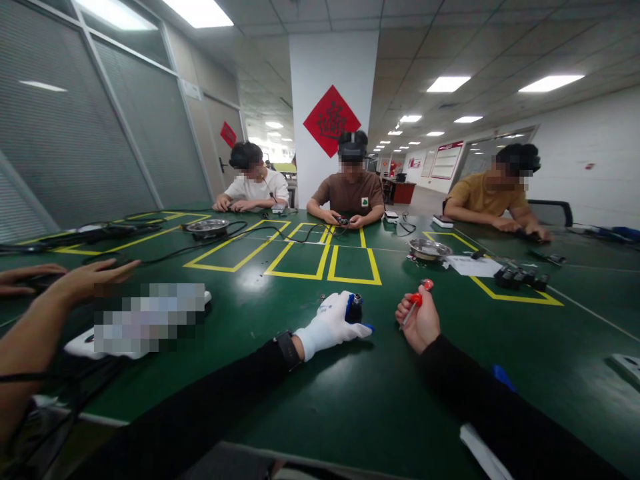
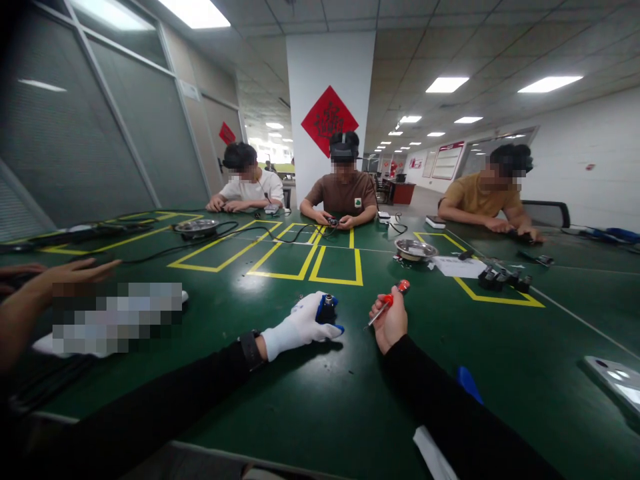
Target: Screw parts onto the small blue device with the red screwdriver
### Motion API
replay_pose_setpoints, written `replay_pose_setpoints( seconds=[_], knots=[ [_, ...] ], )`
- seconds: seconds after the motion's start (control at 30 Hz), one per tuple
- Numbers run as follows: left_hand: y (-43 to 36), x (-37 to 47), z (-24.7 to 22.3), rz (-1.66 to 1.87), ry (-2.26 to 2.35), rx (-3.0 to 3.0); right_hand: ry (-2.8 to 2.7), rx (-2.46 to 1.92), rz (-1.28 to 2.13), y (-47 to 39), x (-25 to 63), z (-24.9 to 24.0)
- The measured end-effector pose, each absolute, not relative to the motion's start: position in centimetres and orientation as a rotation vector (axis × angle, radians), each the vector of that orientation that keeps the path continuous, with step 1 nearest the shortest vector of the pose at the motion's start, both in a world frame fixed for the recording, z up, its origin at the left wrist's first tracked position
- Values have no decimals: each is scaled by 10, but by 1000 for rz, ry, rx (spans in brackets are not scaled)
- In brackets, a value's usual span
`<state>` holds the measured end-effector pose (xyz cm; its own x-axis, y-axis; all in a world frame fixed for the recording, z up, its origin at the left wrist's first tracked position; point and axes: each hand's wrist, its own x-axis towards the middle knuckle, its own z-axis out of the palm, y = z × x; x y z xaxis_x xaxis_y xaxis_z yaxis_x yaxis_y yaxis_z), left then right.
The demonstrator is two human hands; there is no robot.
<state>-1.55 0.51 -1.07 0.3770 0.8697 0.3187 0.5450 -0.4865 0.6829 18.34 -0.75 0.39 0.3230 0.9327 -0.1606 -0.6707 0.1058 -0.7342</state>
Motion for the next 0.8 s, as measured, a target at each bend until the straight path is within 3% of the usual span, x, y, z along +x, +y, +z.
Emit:
replay_pose_setpoints(
  seconds=[0.13,0.23,0.33,0.43,0.8],
  knots=[
    [36,-48,4,1271,950,2128,-423,-791,945,-3,190,5],
    [63,-77,5,1447,1184,1921,-516,-770,872,1,197,6],
    [73,-92,-4,1105,1501,2034,-576,-774,896,4,199,4],
    [71,-91,-13,801,1501,2367,-604,-791,990,5,194,0],
    [79,-96,-16,784,1326,2366,-826,-920,1308,-8,174,1]
  ],
)
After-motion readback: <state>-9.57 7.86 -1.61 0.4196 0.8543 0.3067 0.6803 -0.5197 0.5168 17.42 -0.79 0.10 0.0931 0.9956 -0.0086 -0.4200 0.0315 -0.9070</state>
